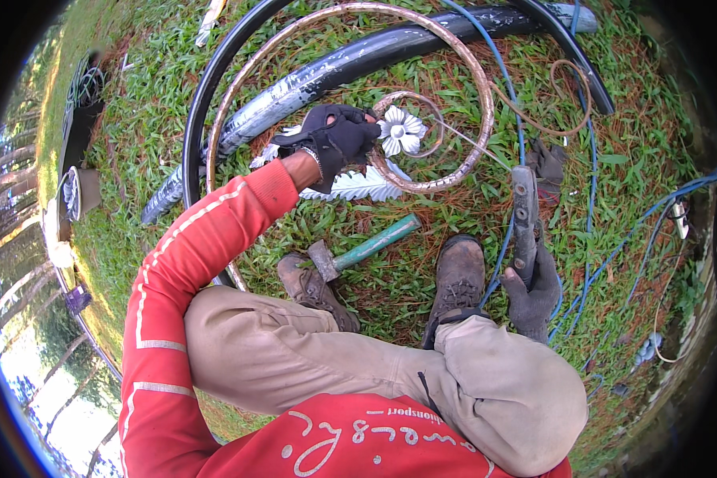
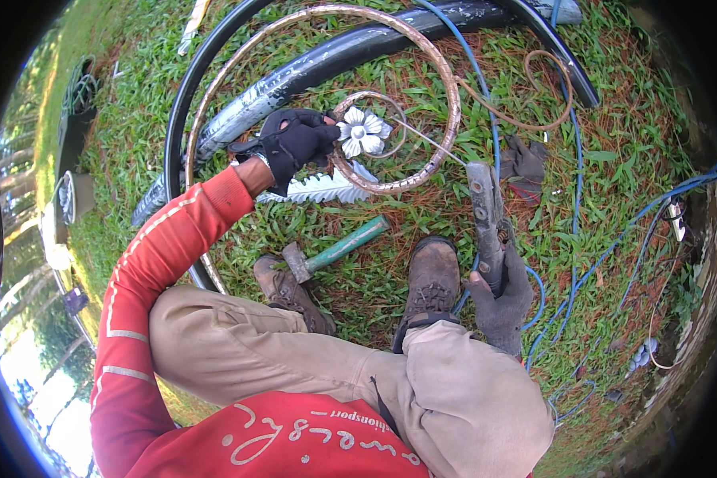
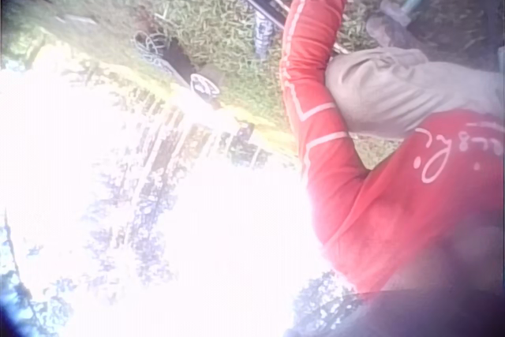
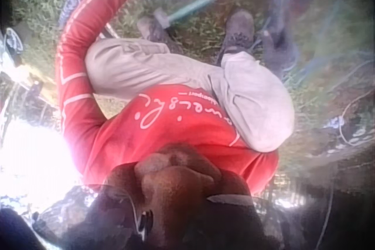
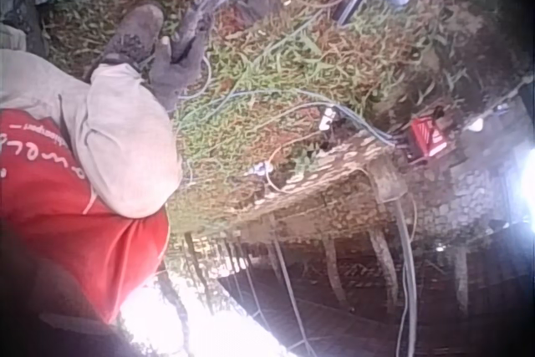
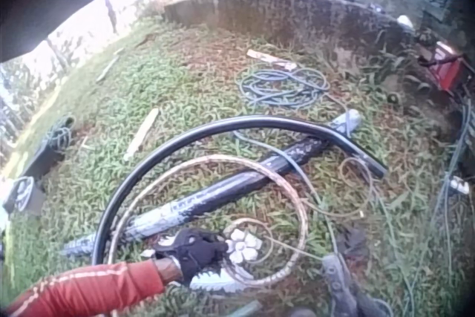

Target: The person welds metal decorative elements together by hand on a grassy surface. The person uses a hammer and pliers to position metal pieces before applying a welding tool to fuse them.

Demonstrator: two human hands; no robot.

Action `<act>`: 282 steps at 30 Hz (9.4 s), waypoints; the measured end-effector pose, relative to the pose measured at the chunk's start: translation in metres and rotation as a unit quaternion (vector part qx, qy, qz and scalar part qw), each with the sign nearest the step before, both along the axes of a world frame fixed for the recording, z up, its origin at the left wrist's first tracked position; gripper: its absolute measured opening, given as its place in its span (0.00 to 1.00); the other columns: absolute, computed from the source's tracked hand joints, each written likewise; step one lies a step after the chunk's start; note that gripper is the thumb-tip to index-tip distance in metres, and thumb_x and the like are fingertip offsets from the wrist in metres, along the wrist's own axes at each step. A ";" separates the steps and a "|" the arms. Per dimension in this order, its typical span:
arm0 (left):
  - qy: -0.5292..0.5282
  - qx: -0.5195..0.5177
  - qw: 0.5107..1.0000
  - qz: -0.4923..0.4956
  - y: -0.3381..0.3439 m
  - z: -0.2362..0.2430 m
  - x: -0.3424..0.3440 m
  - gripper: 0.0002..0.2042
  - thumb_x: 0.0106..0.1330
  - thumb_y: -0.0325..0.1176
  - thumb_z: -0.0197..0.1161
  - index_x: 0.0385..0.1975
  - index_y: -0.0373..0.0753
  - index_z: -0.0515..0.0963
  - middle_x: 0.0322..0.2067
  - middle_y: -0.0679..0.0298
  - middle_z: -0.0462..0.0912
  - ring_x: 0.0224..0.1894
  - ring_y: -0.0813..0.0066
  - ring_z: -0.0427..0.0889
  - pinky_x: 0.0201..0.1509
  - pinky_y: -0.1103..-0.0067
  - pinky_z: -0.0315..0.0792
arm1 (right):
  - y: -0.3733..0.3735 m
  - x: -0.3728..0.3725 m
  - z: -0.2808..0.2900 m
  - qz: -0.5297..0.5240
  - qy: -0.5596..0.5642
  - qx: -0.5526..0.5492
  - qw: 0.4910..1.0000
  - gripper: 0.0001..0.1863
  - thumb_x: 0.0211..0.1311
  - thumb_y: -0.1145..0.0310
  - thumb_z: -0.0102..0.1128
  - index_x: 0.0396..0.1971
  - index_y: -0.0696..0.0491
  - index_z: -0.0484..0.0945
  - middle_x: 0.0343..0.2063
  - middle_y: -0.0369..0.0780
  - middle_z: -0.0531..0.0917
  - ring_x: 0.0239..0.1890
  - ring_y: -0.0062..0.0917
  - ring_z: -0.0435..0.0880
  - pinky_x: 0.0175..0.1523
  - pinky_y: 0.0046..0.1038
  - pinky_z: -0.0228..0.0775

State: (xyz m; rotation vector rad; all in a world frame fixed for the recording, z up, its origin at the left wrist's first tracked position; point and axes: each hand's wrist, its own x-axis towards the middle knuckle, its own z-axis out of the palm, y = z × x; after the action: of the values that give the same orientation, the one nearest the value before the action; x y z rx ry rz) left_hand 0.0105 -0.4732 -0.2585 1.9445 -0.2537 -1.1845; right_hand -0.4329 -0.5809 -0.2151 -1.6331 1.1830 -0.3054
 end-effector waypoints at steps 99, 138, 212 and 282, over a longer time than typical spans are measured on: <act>0.034 -0.036 0.997 0.067 0.001 0.005 -0.012 0.13 0.72 0.29 0.77 0.49 0.27 0.88 0.29 0.56 0.93 0.23 0.74 0.90 0.25 0.74 0.85 | -0.023 0.077 0.024 -0.003 -0.020 -0.009 1.000 0.28 0.59 0.77 0.85 0.57 0.58 0.80 0.34 0.33 0.86 0.33 0.14 0.81 0.39 0.22 0.76; -0.102 -0.065 0.990 -0.078 0.011 -0.006 0.001 0.15 0.70 0.39 0.78 0.47 0.33 0.92 0.31 0.63 0.93 0.31 0.82 0.88 0.39 0.79 0.83 | -0.048 0.270 -0.046 0.192 -0.035 -0.277 0.941 0.28 0.55 0.73 0.79 0.56 0.56 0.76 0.43 0.53 0.88 0.45 0.55 0.92 0.47 0.51 0.85; -0.419 -0.244 0.839 -0.246 0.030 -0.019 0.001 0.33 0.51 0.38 0.88 0.56 0.45 0.76 0.47 0.59 0.85 0.47 0.49 0.86 0.52 0.59 0.79 | -0.030 0.062 0.102 0.149 0.144 -0.154 0.966 0.30 0.64 0.64 0.85 0.60 0.61 0.81 0.40 0.42 0.88 0.40 0.25 0.84 0.50 0.31 0.80; -0.418 -0.279 0.836 -0.221 0.031 -0.025 0.001 0.33 0.55 0.40 0.89 0.59 0.44 0.79 0.44 0.61 0.87 0.43 0.55 0.89 0.49 0.63 0.81 | -0.026 0.097 0.099 0.240 0.130 -0.176 0.946 0.18 0.65 0.69 0.80 0.50 0.56 0.83 0.35 0.44 0.87 0.33 0.33 0.84 0.43 0.33 0.78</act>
State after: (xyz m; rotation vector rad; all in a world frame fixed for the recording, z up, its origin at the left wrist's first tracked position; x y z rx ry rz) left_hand 0.0119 -0.4419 -0.2837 1.7736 -1.4054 -0.3345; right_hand -0.3361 -0.6070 -0.1165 -2.2699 0.9089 0.0174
